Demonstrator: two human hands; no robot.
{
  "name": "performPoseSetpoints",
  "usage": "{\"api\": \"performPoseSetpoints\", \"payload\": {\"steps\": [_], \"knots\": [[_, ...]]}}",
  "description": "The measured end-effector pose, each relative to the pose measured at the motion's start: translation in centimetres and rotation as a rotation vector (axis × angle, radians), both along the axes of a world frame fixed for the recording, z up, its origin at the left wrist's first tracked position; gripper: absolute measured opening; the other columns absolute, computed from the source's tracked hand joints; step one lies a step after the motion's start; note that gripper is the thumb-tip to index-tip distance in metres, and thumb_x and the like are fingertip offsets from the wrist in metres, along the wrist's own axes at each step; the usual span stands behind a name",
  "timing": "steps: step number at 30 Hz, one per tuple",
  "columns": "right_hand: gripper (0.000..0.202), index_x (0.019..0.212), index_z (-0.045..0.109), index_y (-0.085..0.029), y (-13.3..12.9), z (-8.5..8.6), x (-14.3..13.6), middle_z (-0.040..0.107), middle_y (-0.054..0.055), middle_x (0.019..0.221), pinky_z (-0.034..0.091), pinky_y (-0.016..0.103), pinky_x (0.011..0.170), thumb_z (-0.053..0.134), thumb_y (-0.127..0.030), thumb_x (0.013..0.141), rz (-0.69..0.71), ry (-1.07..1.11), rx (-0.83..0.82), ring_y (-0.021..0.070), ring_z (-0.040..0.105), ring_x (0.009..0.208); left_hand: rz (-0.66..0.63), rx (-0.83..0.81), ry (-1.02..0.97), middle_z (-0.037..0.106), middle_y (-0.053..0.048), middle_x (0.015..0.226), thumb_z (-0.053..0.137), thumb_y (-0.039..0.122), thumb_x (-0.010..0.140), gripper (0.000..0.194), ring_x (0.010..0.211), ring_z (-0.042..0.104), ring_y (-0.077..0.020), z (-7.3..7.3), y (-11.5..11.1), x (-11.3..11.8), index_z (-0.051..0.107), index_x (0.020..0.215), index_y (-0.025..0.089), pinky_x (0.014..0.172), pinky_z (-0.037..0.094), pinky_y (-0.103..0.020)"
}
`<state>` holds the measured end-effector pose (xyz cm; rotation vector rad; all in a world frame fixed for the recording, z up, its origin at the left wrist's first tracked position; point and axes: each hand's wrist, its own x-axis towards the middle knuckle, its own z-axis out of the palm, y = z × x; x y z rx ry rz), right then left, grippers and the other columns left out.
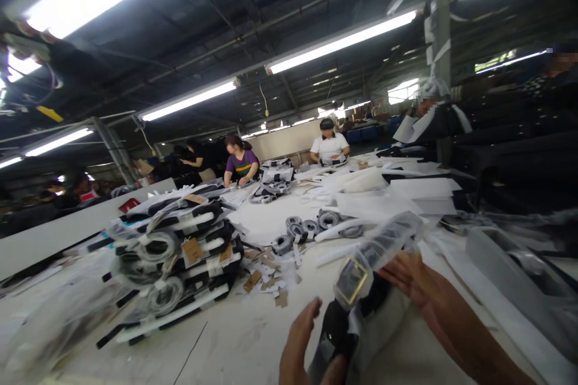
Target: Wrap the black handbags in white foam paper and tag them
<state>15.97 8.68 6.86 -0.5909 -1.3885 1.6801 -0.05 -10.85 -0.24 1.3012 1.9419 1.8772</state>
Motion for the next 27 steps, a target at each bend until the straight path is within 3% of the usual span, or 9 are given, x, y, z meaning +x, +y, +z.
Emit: {"api": "performPoseSetpoints", "payload": {"steps": [4,7,9,12,16,19,22,24,27], "knots": [[0.057,0.124,0.066,-0.023,-2.2,5.9,-2.4,0.062,0.011,0.137,0.042,0.047,0.113,0.05,-0.068,0.093,0.25,0.271,-0.132,0.0286,0.052,0.134,-0.165,0.128,-0.205,0.052,-0.009,0.149,0.046,0.057,0.098,0.057,0.136,0.049,-0.0275,7.5,1.6,-0.5,0.047,0.147,0.028,0.112,0.041,-0.043],[0.04,0.118,0.068,-0.025,-2.8,8.5,-3.6,0.066,0.008,0.132,0.041,0.042,0.115,0.063,-0.055,0.091,0.25,0.356,-0.112,0.026,0.052,0.134,-0.297,0.062,-0.205,0.061,-0.01,0.137,0.04,0.061,0.099,0.059,0.126,0.057,-0.0259,13.1,3.3,-0.1,0.049,0.145,0.025,0.107,0.043,-0.04],[0.036,0.115,0.069,-0.024,-2.9,9.1,-3.8,0.069,0.007,0.128,0.042,0.043,0.114,0.069,-0.049,0.088,0.196,0.359,-0.122,0.027,0.054,0.132,-0.387,-0.036,-0.119,0.069,-0.008,0.119,0.048,0.058,0.097,0.054,0.104,0.065,-0.0222,14.9,4.2,0.4,0.056,0.139,0.023,0.093,0.049,-0.035],[0.036,0.117,0.068,-0.025,-2.8,9.1,-3.6,0.069,0.007,0.127,0.043,0.044,0.113,0.07,-0.047,0.088,0.126,0.347,-0.147,0.0276,0.056,0.129,-0.496,-0.095,-0.052,0.069,-0.003,0.085,0.051,0.053,0.098,0.043,0.075,0.06,-0.0152,14.4,4.7,1.1,0.069,0.115,0.018,0.071,0.047,-0.027],[0.042,0.126,0.065,-0.025,-2.7,8.3,-2.7,0.067,0.007,0.131,0.039,0.041,0.116,0.06,-0.052,0.095,0.178,0.31,-0.121,0.0248,0.055,0.13,-0.51,-0.121,0.001,0.061,-0.002,0.071,0.048,0.052,0.099,0.046,0.071,0.057,-0.0147,11.5,4.3,1.1,0.07,0.081,0.016,0.069,0.044,-0.026],[0.047,0.13,0.062,-0.025,-2.3,7.3,-2.0,0.065,0.008,0.135,0.039,0.045,0.115,0.058,-0.056,0.095,0.249,0.252,-0.065,0.0263,0.054,0.131,-0.472,-0.128,0.019,0.069,-0.006,0.093,0.045,0.054,0.099,0.044,0.091,0.063,-0.0208,11.1,3.8,0.7,0.072,0.105,0.019,0.085,0.048,-0.032],[0.053,0.127,0.065,-0.022,-1.4,5.3,-0.7,0.067,0.01,0.13,0.041,0.047,0.114,0.052,-0.063,0.095,0.203,0.161,0.025,0.0281,0.058,0.127,-0.458,-0.11,-0.064,0.067,-0.01,0.124,0.037,0.059,0.1,0.056,0.107,0.064,-0.0255,12.3,3.6,0.5,0.052,0.142,0.024,0.095,0.049,-0.039],[0.057,0.122,0.068,-0.02,-0.8,3.3,0.7,0.072,0.011,0.121,0.04,0.048,0.114,0.048,-0.066,0.095,0.072,0.038,0.1,0.0285,0.063,0.12,-0.503,-0.107,-0.11,0.066,-0.01,0.127,0.033,0.06,0.101,0.06,0.104,0.067,-0.0253,13.2,3.7,0.4,0.046,0.147,0.024,0.094,0.052,-0.041],[0.055,0.112,0.072,-0.019,-0.2,-0.5,3.1,0.076,0.011,0.109,0.044,0.05,0.11,0.055,-0.067,0.09,-0.192,-0.168,0.161,0.0307,0.068,0.109,-0.474,-0.12,-0.08,0.069,-0.008,0.122,0.034,0.059,0.101,0.057,0.106,0.067,-0.0253,14.0,4.3,-0.1,0.052,0.142,0.024,0.1,0.05,-0.044]]}}
